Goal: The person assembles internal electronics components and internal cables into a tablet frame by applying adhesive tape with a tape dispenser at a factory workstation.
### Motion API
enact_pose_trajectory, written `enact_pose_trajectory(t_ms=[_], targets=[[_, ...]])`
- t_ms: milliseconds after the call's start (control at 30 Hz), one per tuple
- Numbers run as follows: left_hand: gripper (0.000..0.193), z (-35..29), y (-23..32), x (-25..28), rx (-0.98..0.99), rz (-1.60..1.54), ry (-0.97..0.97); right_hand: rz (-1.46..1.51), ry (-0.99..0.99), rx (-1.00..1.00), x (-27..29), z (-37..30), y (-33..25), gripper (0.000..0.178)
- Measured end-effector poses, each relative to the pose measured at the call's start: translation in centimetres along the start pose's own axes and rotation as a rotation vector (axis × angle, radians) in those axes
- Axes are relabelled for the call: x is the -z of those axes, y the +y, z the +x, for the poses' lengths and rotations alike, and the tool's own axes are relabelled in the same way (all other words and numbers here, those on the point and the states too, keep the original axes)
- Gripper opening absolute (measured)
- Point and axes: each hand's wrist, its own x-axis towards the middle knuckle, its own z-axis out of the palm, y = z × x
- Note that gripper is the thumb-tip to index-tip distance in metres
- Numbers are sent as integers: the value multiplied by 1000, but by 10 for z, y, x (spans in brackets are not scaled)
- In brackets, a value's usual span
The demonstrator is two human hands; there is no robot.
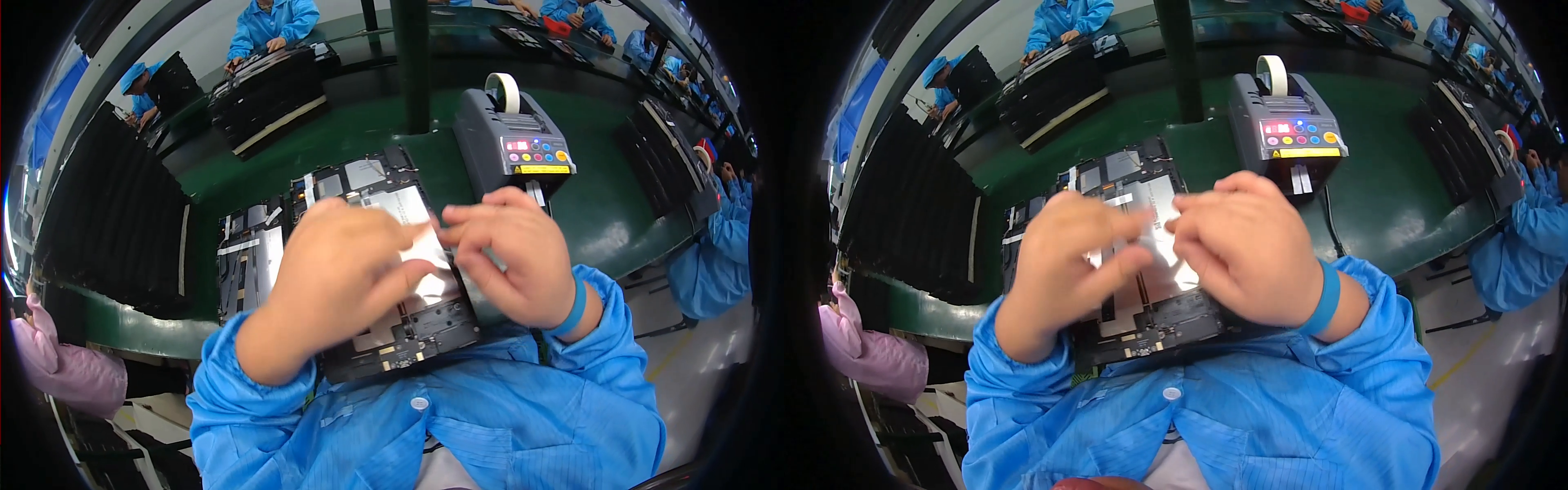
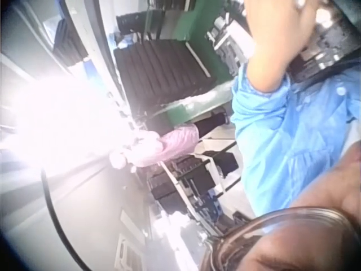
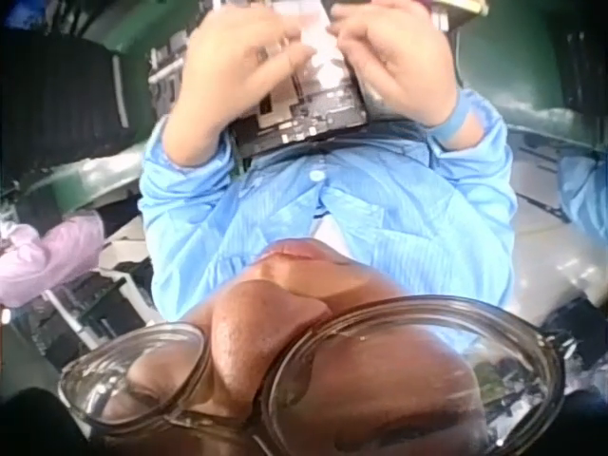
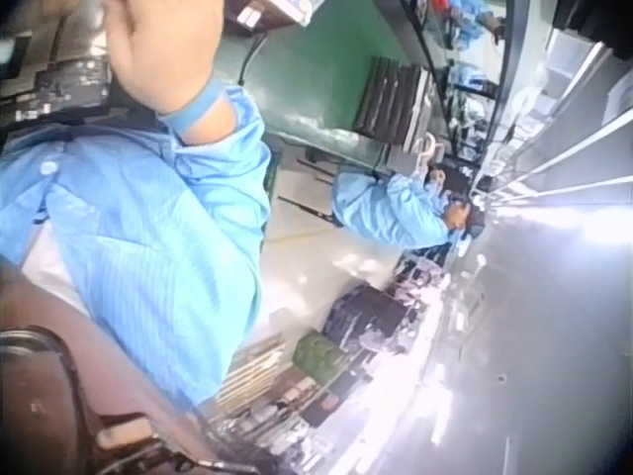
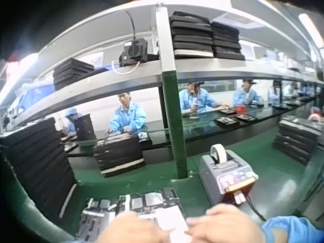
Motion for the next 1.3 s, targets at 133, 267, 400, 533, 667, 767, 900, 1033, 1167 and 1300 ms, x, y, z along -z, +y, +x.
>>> enact_pose_trajectory(t_ms=[133,267,400,533,667,767,900,1033,1167,1300], targets=[[43,37,-29,-5,317,-16,-114,182,125,-242,3,-3,30,7],[39,52,-56,-28,285,114,-265,767,42,-638,-5,6,48,12],[30,50,-66,-34,266,140,-398,654,1,-505,-9,7,58,18],[27,44,-69,-24,264,123,-392,532,-66,-448,-7,16,65,20],[27,47,-72,-32,242,52,-335,337,-123,-420,-13,41,64,20],[30,47,-78,-33,184,26,-395,283,-158,-425,-22,49,69,21],[28,34,-85,-25,176,39,-376,214,-239,-475,-28,53,72,36],[27,22,-87,-20,297,-16,-341,273,-284,-345,-43,50,80,45],[28,17,-89,-22,201,93,-289,96,-290,-211,-44,43,78,49],[28,15,-85,-23,102,300,-246,4,-254,-128,-45,38,76,45]])
